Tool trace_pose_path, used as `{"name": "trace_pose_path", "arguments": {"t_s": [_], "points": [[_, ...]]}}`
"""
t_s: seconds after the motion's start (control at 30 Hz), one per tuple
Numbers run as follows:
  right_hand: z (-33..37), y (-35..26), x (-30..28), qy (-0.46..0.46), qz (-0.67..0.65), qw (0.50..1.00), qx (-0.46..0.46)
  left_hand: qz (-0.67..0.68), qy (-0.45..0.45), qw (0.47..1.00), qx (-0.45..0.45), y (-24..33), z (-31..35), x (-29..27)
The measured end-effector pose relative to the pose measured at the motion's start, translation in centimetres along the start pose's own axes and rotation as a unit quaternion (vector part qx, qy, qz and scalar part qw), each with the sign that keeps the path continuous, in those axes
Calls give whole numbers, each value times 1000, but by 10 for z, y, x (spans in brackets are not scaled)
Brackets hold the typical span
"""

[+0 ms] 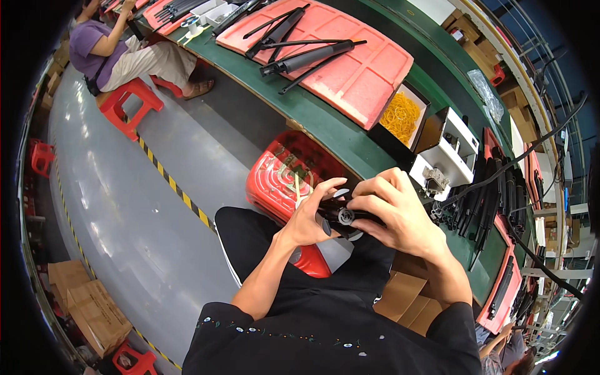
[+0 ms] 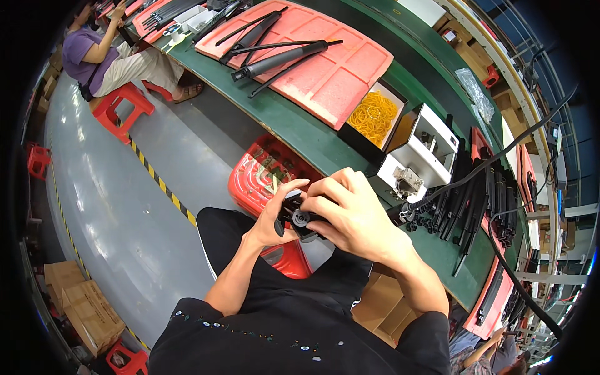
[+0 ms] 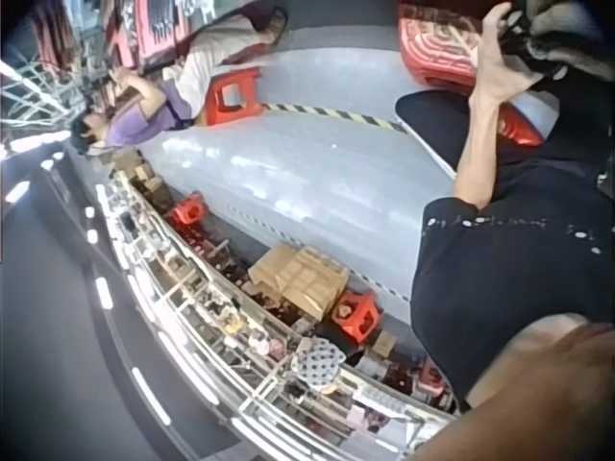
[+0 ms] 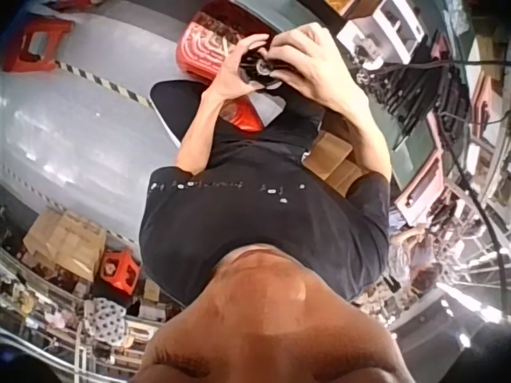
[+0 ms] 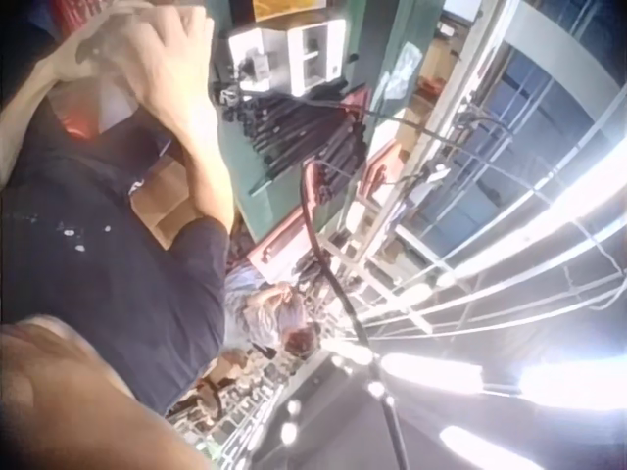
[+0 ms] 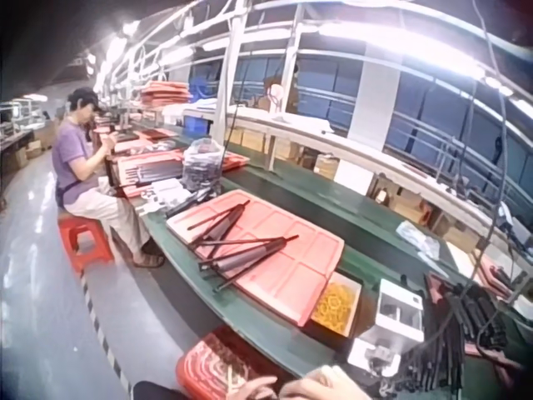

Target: The person unpacks tripod components from a cardboard box onto the workbench, fits base pieces together by hand, and fastens them using an electric screwdriver.

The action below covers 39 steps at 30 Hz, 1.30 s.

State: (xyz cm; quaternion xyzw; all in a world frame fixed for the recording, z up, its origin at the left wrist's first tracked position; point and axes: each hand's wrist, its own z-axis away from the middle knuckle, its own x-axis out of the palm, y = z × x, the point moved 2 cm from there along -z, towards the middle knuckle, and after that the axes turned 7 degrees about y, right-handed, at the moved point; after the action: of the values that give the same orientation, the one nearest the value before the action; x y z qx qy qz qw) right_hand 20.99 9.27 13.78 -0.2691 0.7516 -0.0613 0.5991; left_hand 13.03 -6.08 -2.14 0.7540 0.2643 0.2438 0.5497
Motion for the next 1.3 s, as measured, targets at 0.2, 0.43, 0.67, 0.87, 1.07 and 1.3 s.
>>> {"name": "trace_pose_path", "arguments": {"t_s": [0.2, 0.43, 0.67, 0.87, 1.07, 1.3], "points": [[2, -2, -3, 27, -48, 998, 34, 7, 4, 1000, 0, -7, 2, 3], [8, -3, 15, 65, -101, 988, 97, 57, -6, 998, 11, -20, 8, 0], [17, -1, 23, 65, -151, 977, 136, 93, 103, 975, 173, 16, 8, 1], [34, 6, 39, 221, -245, 927, 178, -36, 137, 978, 150, 31, 5, 15], [112, 9, 66, 615, 87, 738, 264, -33, 172, 975, 134, 24, 9, 9], [155, 39, 109, 468, 203, 768, 388, -41, 149, 979, 133, 26, 2, 21]]}}
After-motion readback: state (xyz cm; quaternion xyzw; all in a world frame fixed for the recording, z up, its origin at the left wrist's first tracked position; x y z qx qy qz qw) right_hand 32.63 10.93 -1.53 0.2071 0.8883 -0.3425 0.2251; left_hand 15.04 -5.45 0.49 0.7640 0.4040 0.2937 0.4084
